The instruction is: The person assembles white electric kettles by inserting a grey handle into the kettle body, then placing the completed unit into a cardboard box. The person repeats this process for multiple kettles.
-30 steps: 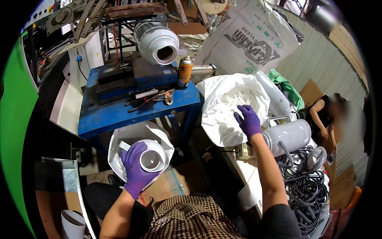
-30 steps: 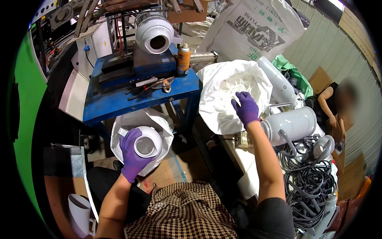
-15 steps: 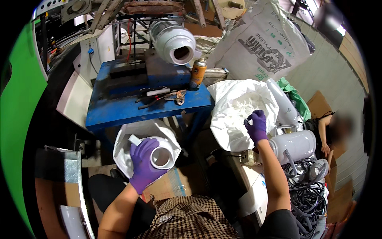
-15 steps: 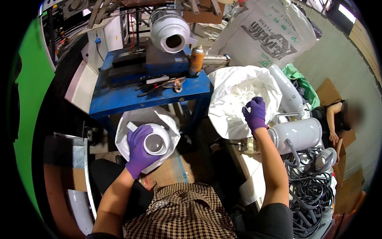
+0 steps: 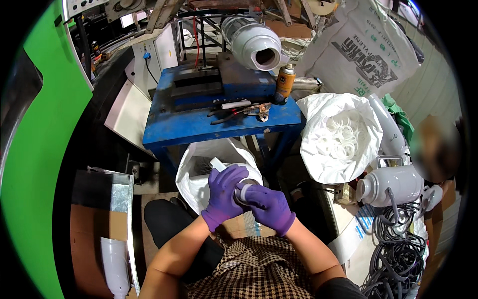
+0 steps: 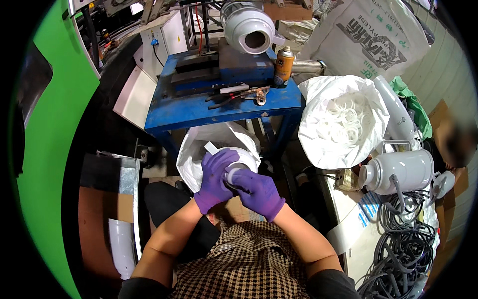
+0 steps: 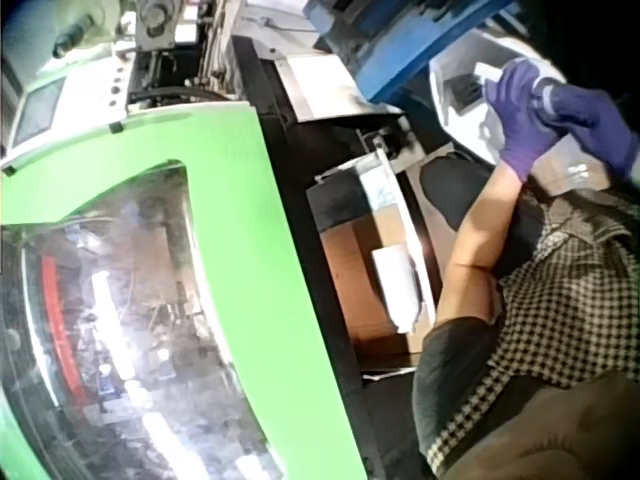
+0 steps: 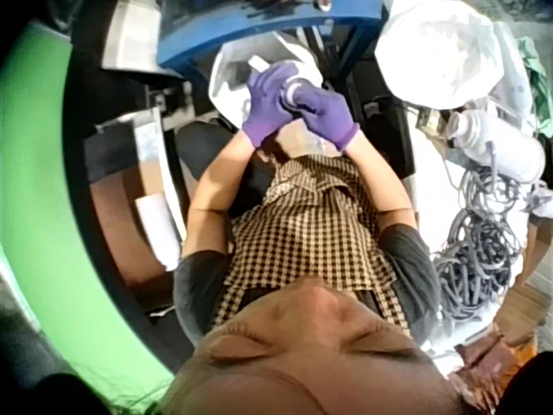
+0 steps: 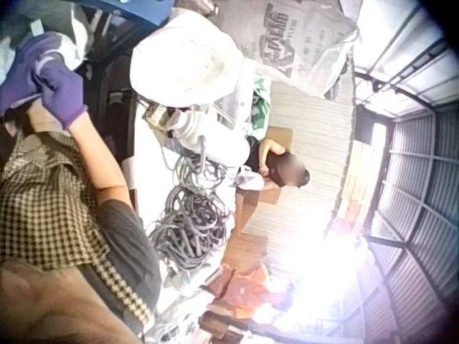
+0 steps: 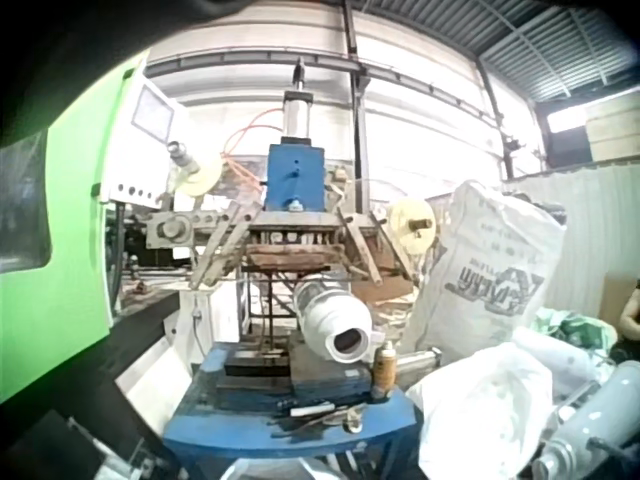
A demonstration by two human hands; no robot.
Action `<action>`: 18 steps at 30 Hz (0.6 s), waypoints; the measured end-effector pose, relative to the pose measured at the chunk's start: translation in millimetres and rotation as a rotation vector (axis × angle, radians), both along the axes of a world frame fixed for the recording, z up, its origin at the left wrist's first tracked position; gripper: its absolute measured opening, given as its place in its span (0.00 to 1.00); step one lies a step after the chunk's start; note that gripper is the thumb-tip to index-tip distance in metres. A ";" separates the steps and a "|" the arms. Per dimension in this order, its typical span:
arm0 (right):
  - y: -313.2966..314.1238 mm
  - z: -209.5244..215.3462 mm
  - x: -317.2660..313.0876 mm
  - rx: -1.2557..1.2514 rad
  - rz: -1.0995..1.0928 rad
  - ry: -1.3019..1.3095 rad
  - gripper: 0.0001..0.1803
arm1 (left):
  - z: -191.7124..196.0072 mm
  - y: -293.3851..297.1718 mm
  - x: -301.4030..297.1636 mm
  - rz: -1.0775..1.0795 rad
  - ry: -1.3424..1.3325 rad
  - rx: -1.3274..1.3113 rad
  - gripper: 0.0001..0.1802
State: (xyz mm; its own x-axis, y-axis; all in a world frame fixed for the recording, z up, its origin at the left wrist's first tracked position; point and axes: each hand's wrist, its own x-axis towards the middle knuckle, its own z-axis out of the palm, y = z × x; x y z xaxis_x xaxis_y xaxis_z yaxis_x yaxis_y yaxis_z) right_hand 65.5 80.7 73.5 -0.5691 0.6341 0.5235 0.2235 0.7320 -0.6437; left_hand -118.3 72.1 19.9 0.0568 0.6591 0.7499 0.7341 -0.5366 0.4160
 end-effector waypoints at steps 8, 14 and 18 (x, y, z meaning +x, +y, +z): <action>-4.2 -19.1 -19.4 -0.009 -0.283 -0.414 0.11 | -9.4 0.8 5.1 0.004 0.117 -0.016 0.32; -5.0 -35.4 -8.8 0.018 -0.253 -0.395 0.08 | -10.6 -2.6 13.2 0.004 0.112 -0.020 0.27; -5.0 -65.0 -8.7 -0.118 -0.050 -0.228 0.10 | -14.2 -12.9 7.3 -0.012 0.167 0.015 0.24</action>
State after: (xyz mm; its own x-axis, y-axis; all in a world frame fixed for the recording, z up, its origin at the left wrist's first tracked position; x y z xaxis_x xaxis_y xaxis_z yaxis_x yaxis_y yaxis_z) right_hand 56.9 75.6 8.5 -0.6308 0.7131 0.3060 0.4065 0.6396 -0.6524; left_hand -110.9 59.2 5.7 0.1892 0.6462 0.7393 0.7856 -0.5513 0.2808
